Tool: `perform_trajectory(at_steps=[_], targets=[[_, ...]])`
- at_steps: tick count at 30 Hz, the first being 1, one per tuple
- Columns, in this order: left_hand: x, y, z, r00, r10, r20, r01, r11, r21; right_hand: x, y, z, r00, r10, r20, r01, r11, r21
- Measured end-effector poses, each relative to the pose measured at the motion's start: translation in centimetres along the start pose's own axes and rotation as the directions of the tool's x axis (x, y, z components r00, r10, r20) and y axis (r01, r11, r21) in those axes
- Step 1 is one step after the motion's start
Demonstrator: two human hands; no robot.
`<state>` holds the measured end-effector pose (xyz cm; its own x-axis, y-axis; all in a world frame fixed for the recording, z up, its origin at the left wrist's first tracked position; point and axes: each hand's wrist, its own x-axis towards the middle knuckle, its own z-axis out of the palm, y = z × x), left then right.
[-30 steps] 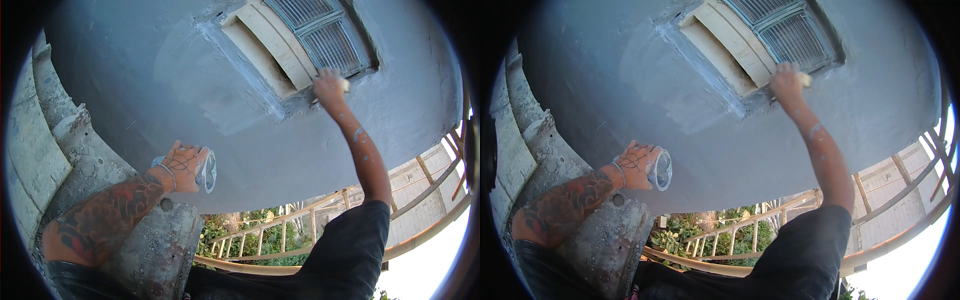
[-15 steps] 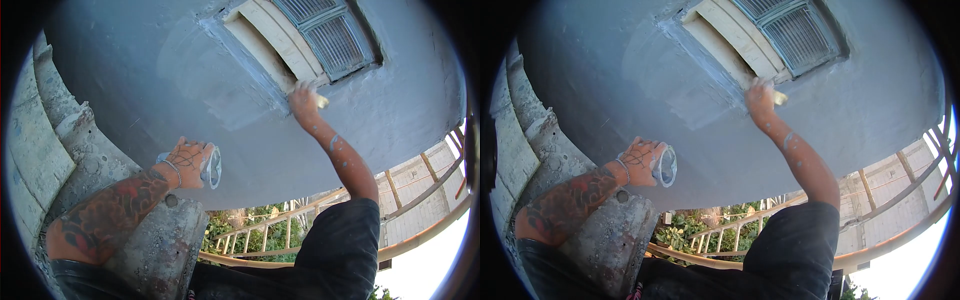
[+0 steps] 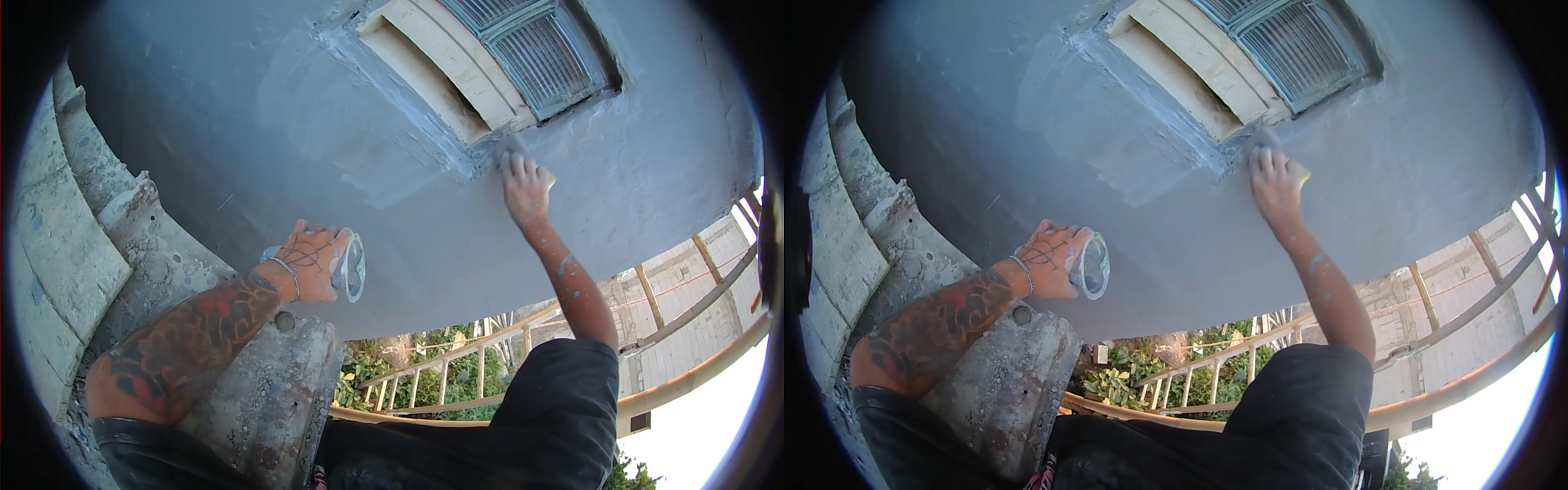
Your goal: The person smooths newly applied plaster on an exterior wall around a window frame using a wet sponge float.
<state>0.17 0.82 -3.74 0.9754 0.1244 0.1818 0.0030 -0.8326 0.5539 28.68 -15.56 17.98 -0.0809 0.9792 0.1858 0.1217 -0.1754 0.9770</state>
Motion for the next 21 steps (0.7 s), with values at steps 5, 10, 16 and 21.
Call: perform_trajectory(at_steps=[5, 10, 16, 21], targets=[[-0.2, 0.4, -0.9, 0.998, -0.032, 0.054, 0.031, 0.999, 0.010, -1.7, 1.5, 0.0, 0.995, -0.070, -0.076, 0.082, 0.982, 0.168], [0.0, 0.6, -0.9, 0.997, -0.025, 0.070, 0.025, 1.000, 0.000, 1.9, 9.4, -1.8, 0.958, 0.241, -0.154, -0.249, 0.968, -0.036], [-0.1, 0.5, -0.2, 0.999, -0.001, 0.042, 0.001, 1.000, 0.006, 2.2, -1.3, -1.2, 0.994, 0.071, 0.077, -0.075, 0.996, 0.055], [-0.3, 0.8, -1.1, 0.998, -0.010, 0.065, 0.010, 1.000, 0.008, 3.3, -6.7, -1.3, 0.983, -0.022, 0.182, -0.001, 0.992, 0.127]])
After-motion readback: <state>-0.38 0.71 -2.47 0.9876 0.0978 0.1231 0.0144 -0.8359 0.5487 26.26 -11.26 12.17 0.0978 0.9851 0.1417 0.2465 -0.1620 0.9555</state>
